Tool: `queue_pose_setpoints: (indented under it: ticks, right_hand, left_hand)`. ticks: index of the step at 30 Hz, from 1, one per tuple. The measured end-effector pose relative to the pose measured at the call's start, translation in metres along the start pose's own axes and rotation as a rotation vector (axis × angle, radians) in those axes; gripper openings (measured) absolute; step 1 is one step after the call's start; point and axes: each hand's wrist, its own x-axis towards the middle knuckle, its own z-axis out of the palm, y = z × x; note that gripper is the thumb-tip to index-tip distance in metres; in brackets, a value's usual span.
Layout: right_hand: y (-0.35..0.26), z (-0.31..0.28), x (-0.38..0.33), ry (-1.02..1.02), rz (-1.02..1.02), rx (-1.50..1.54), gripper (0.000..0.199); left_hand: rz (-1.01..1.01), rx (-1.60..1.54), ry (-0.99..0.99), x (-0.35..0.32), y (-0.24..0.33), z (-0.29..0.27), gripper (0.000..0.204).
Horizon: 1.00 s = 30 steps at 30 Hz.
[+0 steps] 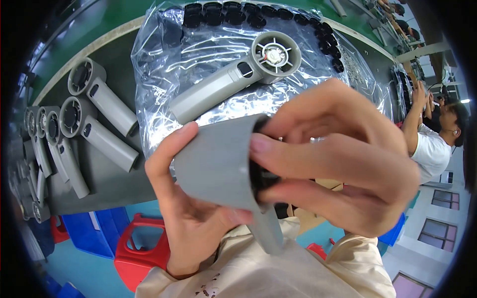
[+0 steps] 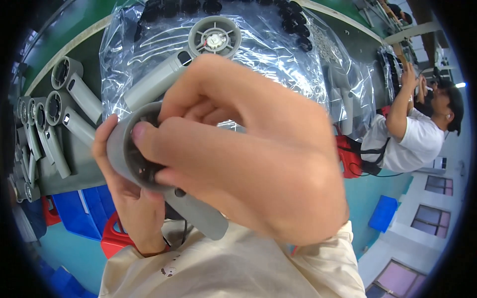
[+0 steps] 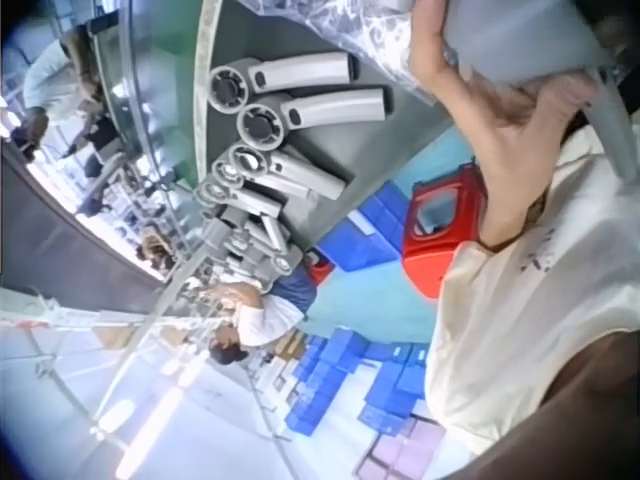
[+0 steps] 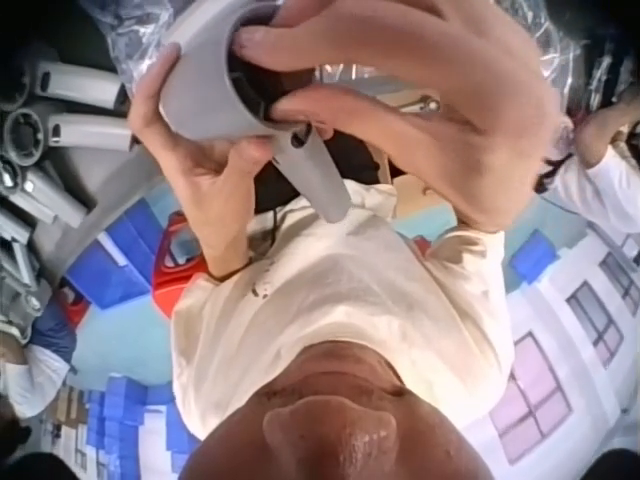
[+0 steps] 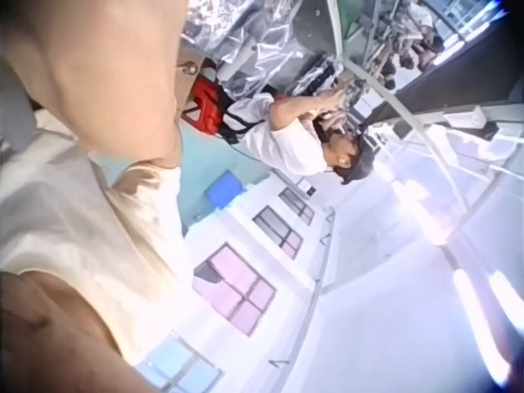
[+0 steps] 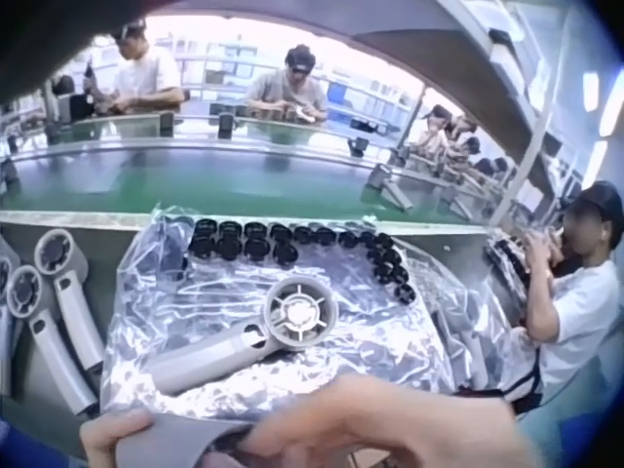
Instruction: The person assembles plastic hair dryer components by hand, inserting internal components into the main hair dryer housing and snapping on plastic caps.
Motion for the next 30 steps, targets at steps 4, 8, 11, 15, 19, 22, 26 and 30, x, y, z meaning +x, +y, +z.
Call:
queue_pose_setpoints:
  ticks: [4,8,11,15,19,22,26,30]
  right_hand:
    - [0.013,0.01,-0.012,0.203,0.167,0.113,0.039]
    - [0.001,0.026,-0.027,0.446,0.398,0.36,0.054]
    - [0.0,0.039,-0.053,0.288,0.465,0.61,0.057]
    - [-0.006,0.038,-0.072,0.54,0.502,1.169,0.055]
    - [-0.014,0.026,-0.076,0.516,0.509,1.009,0.058]
    - [-0.01,0.034,-0.078,0.632,0.278,0.59,0.061]
    - [0.005,0.038,-0.079,0.626,0.35,0.631,0.059]
    - [0.013,0.046,-0.087,0.646,0.282,0.577,0.062]
  left_hand:
    - [-0.01,-0.237,-0.056,0.012,-0.013,0.002,0.097]
    - [-0.076,-0.156,0.102,0.011,0.003,0.018,0.095]
    - [0.234,0.339,0.043,0.008,-0.002,0.034,0.091]
    - [0.38,0.564,-0.024,-0.004,0.003,0.043,0.082]
    - [0.295,0.198,0.034,-0.014,0.0,0.064,0.087]
    - [0.405,0.105,0.07,-0.015,-0.008,0.075,0.076]
    - [0.495,0.196,0.002,-0.003,-0.026,0.069,0.059]
    - [0.402,0.077,-0.129,-0.005,-0.027,0.058,0.052]
